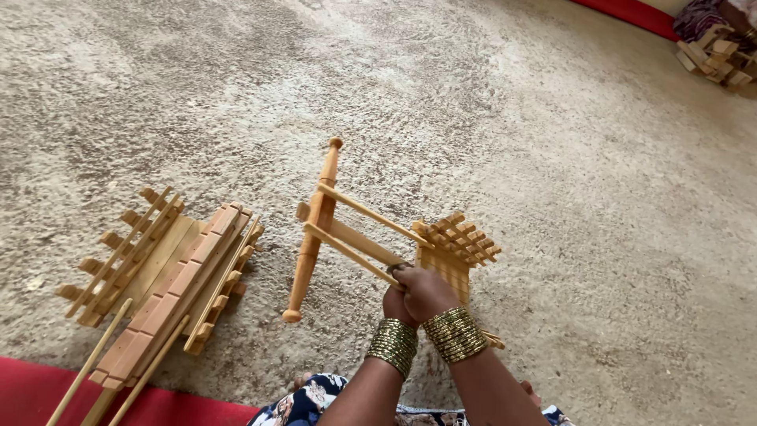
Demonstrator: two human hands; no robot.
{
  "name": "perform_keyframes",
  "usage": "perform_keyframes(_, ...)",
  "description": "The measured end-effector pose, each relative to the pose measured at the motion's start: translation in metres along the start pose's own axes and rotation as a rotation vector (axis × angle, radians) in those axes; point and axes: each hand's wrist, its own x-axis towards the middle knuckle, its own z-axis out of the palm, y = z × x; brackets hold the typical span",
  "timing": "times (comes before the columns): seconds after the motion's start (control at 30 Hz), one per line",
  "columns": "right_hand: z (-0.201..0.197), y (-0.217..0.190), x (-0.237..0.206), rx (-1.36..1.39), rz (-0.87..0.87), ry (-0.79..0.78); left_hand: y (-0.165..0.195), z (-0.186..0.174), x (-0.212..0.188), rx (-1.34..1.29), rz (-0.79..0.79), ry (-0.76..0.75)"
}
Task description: The person assembles a miniature wooden chair by hand. They first inspect a single wooden slat, then pick up the chair frame and insert multiple slats into the seat slots, adjusting them to fit.
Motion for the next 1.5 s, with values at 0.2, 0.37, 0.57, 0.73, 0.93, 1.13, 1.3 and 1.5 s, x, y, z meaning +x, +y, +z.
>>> perform_keyframes(0.2, -0.021, -0.072, 0.003, 0.18, 0.082, 0.046, 0.026, -0.023, -0.006, 0.093, -0.048, 0.072)
perform_keyframes(0.37, -0.017, -0.114, -0.015, -0.023, -0.153, 0.205, 0.051, -0.052, -0.029, 0.261, -0.123, 0.168)
perform_keyframes(0.57, -0.006, -0.078, -0.036, -0.22, 0.085, 0.139, 0.087, -0.06, -0.056, 0.267, -0.447, -0.063)
perform_keyframes(0.73, 0.003, -0.09, -0.022, -0.295, -0.018, 0.12, 0.11, -0.107, -0.046, 0.356, -0.225, 0.122)
perform_keyframes(0.93, 0.026, -0.125, 0.004, -0.219, -0.43, 0.546, 0.105, -0.132, -0.046, 0.711, -0.214, 0.084)
perform_keyframes(1.13, 0.005, -0.079, -0.021, -0.138, 0.153, 0.055, 0.009, -0.032, -0.019, 0.53, 0.118, 0.188)
perform_keyframes(1.3, -0.045, 0.011, -0.05, 0.19, 0.083, 0.133, -0.037, 0.007, 0.005, 0.072, 0.257, -0.098)
perform_keyframes(1.5, -0.025, 0.042, -0.082, 0.492, 0.152, -0.187, -0.03, 0.008, 0.001, -0.928, -0.16, -0.223)
